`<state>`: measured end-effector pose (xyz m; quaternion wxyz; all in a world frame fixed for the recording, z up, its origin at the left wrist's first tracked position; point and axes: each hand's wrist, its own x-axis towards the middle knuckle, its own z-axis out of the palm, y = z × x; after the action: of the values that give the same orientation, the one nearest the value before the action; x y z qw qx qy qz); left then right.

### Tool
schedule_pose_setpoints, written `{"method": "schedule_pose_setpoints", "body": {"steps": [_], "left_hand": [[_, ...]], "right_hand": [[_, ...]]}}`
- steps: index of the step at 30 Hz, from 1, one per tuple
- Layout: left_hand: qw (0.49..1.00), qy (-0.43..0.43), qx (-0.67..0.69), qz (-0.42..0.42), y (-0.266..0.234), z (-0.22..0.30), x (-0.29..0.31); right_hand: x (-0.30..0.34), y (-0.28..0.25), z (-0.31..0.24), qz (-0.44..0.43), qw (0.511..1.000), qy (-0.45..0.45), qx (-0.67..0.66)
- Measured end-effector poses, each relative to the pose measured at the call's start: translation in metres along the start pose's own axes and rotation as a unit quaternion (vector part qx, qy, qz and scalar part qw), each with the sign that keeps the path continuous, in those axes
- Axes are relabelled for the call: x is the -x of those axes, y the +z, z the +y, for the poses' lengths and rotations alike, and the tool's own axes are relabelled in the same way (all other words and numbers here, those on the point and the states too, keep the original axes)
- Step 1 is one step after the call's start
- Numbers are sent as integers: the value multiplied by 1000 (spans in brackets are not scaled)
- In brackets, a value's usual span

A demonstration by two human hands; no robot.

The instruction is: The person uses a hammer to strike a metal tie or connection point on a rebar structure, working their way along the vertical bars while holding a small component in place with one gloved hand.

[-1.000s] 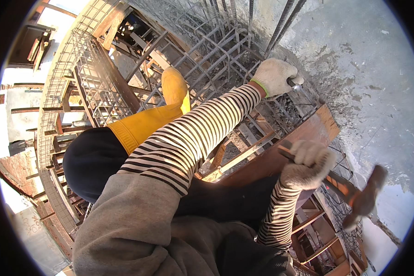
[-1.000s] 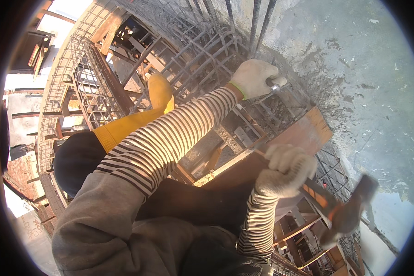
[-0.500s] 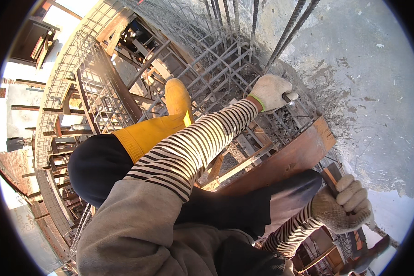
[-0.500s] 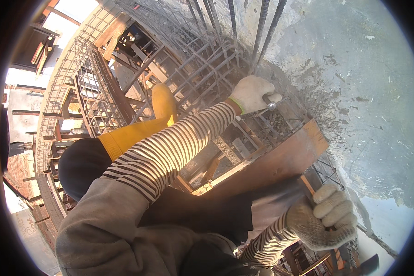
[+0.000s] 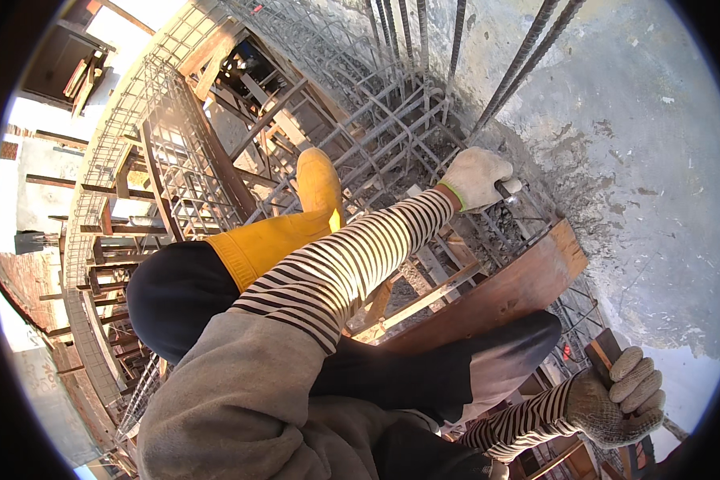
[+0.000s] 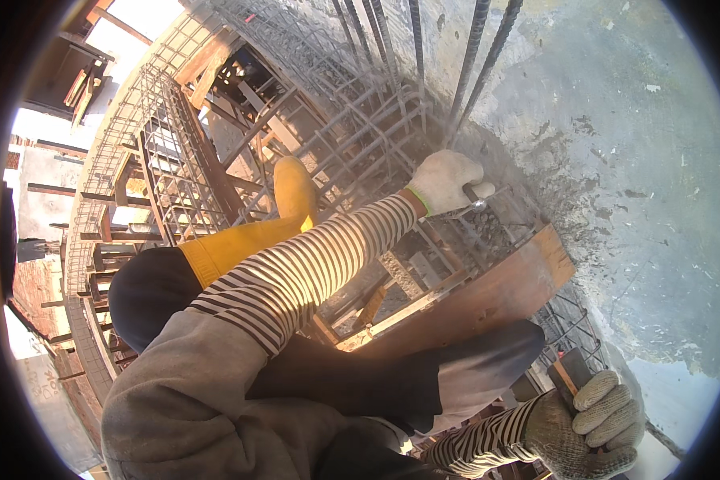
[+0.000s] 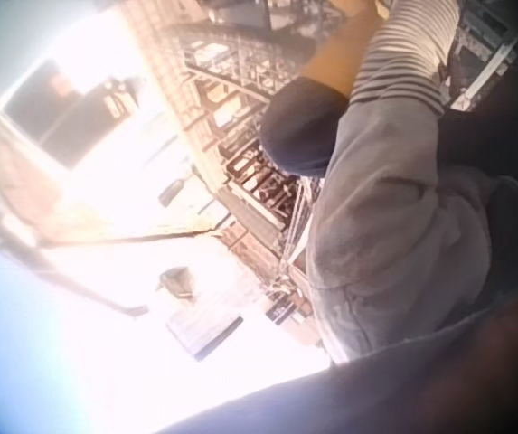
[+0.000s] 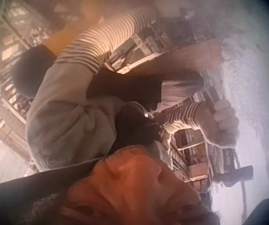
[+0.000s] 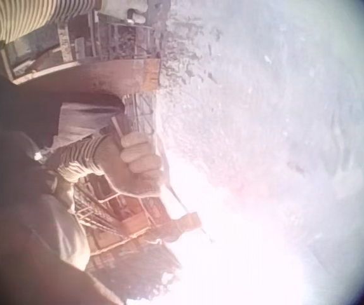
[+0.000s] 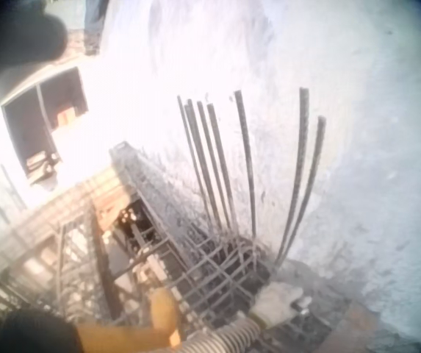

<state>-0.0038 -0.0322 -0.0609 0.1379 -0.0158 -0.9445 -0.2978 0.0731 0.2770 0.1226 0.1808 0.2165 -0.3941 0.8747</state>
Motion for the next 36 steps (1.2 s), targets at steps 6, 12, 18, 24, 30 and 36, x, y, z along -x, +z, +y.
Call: {"method": "schedule_pose_setpoints", "body": {"steps": [6,12,18,24,30,36], "left_hand": [[999,42,-19,-7,8,-14,3],[999,-14,-7,-40,-9,-11,-3],[997,-40,29,-61,-9,2,2],[998,47,-7,-51,16,-24,8],[998,28,-15,-61,20,-22,11],[998,31,-18,-61,31,0,2]], "right_hand": [[171,-3,177,94,814,562,115],[88,21,86,5,935,353,-3],[38,16,59,90,995,-1,35],[152,2,159,-15,780,600,174],[126,9,104,-58,919,380,-86],[144,-13,153,99,918,374,-88]]}}
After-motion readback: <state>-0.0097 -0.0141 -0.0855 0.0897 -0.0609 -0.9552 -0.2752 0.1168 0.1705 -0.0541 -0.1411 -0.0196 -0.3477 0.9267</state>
